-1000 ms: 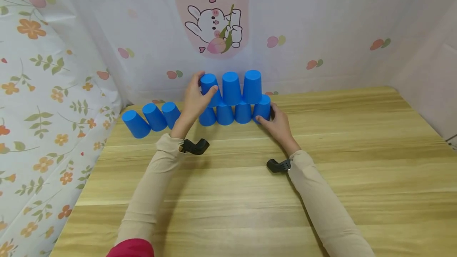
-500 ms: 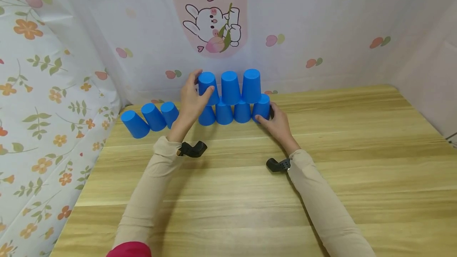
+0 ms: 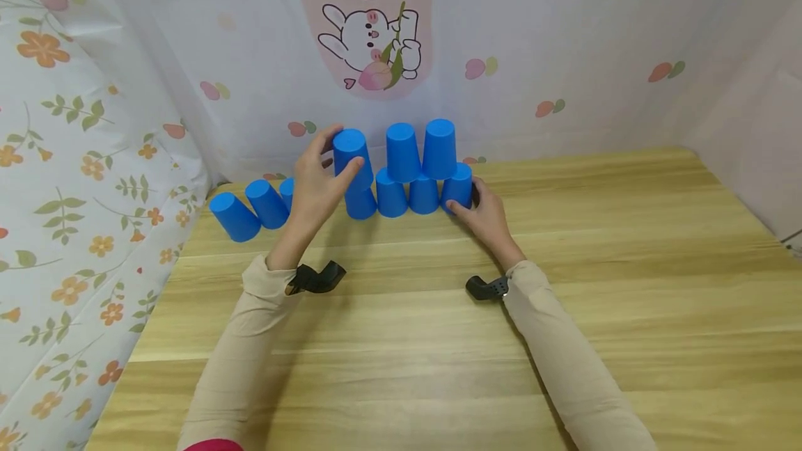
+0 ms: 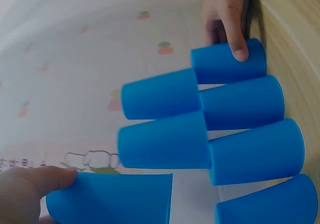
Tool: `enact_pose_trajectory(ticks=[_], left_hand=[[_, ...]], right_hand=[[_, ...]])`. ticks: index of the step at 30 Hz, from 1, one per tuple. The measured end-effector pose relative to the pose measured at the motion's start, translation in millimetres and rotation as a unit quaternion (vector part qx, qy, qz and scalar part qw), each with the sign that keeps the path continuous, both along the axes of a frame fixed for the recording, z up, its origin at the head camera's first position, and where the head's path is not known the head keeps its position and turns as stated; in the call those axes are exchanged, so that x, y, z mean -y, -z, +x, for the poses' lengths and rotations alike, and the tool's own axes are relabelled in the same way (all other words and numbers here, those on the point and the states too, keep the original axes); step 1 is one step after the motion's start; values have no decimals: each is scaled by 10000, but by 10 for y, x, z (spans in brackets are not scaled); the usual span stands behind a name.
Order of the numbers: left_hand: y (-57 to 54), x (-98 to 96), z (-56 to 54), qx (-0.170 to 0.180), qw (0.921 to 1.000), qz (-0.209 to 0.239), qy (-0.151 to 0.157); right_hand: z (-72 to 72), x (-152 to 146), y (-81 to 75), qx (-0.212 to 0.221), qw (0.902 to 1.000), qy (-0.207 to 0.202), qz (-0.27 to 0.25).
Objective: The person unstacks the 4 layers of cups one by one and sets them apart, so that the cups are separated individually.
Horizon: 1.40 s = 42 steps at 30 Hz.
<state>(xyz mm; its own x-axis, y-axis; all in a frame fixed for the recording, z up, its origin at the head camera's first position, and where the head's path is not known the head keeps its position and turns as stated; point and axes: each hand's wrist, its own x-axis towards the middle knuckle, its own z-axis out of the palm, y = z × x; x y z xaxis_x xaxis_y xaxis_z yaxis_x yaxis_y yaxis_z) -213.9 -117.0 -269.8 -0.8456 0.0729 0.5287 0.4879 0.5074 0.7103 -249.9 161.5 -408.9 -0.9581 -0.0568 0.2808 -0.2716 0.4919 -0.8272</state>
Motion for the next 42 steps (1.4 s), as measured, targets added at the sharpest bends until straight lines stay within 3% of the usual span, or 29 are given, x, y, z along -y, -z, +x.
enact_pose_trajectory(ticks=[6, 12, 28, 33, 42], left_hand=[[-49, 148, 193, -114, 9999, 44, 89], [-31, 345, 338, -106, 9999, -14, -18], [127, 770, 518, 172, 9985, -119, -509], [178, 886, 597, 388, 9975, -230, -543], [234, 1037, 689, 818, 9935, -24, -789]], right_hand=[[-3, 11, -26, 23, 10000, -45, 24], [17, 8, -34, 64, 9999, 30, 114], [10, 0, -27, 75, 9999, 55, 129], [20, 5, -35, 138, 9998, 47, 149], [13, -7, -36, 133, 9997, 91, 194]])
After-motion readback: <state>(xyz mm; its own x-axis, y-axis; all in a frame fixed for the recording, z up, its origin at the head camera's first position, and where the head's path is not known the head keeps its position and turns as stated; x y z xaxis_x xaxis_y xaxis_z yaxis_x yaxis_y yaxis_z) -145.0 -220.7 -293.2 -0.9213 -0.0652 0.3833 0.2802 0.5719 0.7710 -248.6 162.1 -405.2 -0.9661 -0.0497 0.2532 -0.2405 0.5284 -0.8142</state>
